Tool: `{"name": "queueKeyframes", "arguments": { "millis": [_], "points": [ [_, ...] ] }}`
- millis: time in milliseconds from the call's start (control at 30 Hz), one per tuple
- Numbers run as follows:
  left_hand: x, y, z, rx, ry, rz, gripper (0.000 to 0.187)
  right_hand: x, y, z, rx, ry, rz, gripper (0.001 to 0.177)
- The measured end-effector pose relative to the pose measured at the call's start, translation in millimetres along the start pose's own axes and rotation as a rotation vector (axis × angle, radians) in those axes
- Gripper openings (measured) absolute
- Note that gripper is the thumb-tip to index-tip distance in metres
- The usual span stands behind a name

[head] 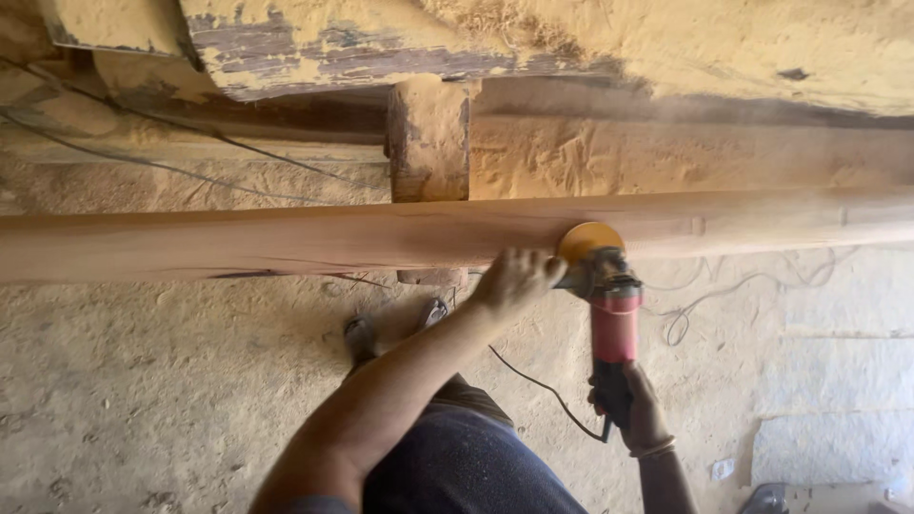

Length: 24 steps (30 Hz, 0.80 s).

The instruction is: The person uses a handheld angle grinder with a sanding disc to smooth the surface of a long wooden log. They move the tool back and forth along the length of the log, generating sawdust, and reposition themselves to cover different sections of the wood.

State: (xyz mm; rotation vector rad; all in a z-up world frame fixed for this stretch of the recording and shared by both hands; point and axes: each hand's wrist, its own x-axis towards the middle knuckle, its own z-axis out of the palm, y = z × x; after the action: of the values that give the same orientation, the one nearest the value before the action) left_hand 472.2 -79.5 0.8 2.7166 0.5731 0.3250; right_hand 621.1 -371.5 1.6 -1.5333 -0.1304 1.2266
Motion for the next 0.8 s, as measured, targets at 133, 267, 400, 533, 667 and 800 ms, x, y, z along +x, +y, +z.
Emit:
{"name": "queueKeyframes", "arguments": {
  "millis": [133,267,400,533,667,800],
  "points": [
    [-95.9,-48.9,-26.3,-0.014,0.225,0.010,0.017,0.4,10.3,65.2,-0.229,-0.057,0.000,0.067],
    [-217.1,-93.6,-78.7,-0.116,0.340,-0.299,0.020,-0.2,-18.6,185.1,-0.426,-0.356,0.055,0.082],
    [-319.8,-129.1,-106.6,0.355,0.312,-0.726,0.009,0.5,-54.4,308.9,-1.088,-0.528,-0.059,0.085],
    [-381.4,-150.7,-101.3,0.760,0.297,-0.794,0.021,2.6,-62.5,369.3,-1.302,-0.670,-0.209,0.097],
    [-364.1,-143.7,-81.0,0.286,0.388,-0.811,0.010,4.3,-47.4,327.5,-1.241,-0.585,-0.178,0.095],
    [-261.6,-94.9,-68.3,-0.004,0.356,-0.517,0.006,-4.0,-29.8,217.0,-0.984,-0.339,0.071,0.080]
  ]
}}
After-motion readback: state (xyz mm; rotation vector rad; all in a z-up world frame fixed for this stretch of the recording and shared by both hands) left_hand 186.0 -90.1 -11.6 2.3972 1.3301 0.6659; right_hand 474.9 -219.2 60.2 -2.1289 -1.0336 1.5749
